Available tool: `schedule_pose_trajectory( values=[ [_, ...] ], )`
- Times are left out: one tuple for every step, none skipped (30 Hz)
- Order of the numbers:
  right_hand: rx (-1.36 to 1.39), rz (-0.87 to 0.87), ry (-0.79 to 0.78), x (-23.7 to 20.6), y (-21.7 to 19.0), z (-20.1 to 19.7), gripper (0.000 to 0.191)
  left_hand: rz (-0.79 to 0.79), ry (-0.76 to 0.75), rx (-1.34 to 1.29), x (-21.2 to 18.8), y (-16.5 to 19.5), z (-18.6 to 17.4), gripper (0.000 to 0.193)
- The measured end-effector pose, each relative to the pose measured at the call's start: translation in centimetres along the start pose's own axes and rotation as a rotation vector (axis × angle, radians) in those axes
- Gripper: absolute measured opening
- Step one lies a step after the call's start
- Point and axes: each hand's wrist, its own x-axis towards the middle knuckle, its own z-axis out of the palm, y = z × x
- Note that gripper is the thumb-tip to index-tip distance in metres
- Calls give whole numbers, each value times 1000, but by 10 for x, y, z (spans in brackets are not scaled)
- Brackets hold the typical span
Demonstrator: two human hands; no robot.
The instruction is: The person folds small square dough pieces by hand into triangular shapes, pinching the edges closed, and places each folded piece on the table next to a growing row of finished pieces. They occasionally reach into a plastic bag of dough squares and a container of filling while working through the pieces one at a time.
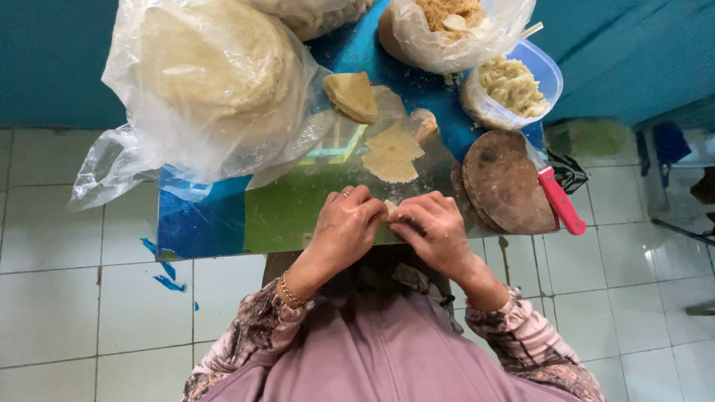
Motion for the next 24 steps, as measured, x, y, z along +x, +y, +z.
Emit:
schedule_pose_trajectory(
  values=[
    [-49,-16,6,0,-2,4,16,6,-9,-8,2,-1,-1,3],
    [-98,-34,11,1,-3,6,13,22,-5,-63,2,-1,-3,8],
    [-115,-15,18,1,-3,7,12,36,0,-117,0,-2,-5,14],
    [-130,2,25,3,-3,8,12,49,7,-168,-1,-2,-7,19],
    [-143,21,34,4,-3,8,12,75,5,-113,-1,-2,-7,15],
    [-181,22,35,5,-4,8,12,105,3,-60,-2,-1,-6,12],
    [-221,24,36,6,-5,9,11,136,0,-7,-2,-1,-6,9],
    [-259,27,31,6,-7,9,11,126,22,-14,-2,-1,-5,9],
    [-298,-6,48,5,-10,9,17,112,43,-21,-2,-1,-3,9],
    [-337,-44,68,3,-14,9,23,101,68,-26,0,-2,-2,9],
    [-377,-83,91,2,-17,9,29,95,73,-43,1,-3,-2,8],
    [-397,-112,80,1,-20,9,29,90,78,-62,2,-5,-2,8],
    [-414,-142,67,1,-22,8,28,83,83,-80,3,-5,-2,8],
    [-432,-170,55,2,-24,8,28,58,125,-129,4,-6,-2,8],
    [-417,-156,55,5,-24,9,30,36,165,-179,4,-5,-2,10],
    [-403,-143,56,9,-24,9,32,16,207,-229,5,-6,-3,11],
    [-389,-130,56,14,-22,9,33,-34,219,-292,5,-6,-4,12],
    [-363,-106,30,19,-20,8,31,-84,229,-354,3,-7,-7,13],
    [-337,-85,7,25,-18,7,29,-132,240,-415,2,-8,-9,14],
    [-312,-66,-16,32,-17,5,27,-182,254,-445,1,-8,-11,13],
    [-295,-39,-65,40,-13,0,28,-232,270,-474,1,-7,-12,13],
    [-278,-16,-112,51,-10,-6,28,-279,289,-502,1,-7,-13,13],
    [-261,6,-158,64,-8,-10,29,-265,287,-503,2,-7,-13,12],
    [-231,-14,-99,80,-5,-17,30,-252,285,-505,2,-6,-14,12]
  ],
)
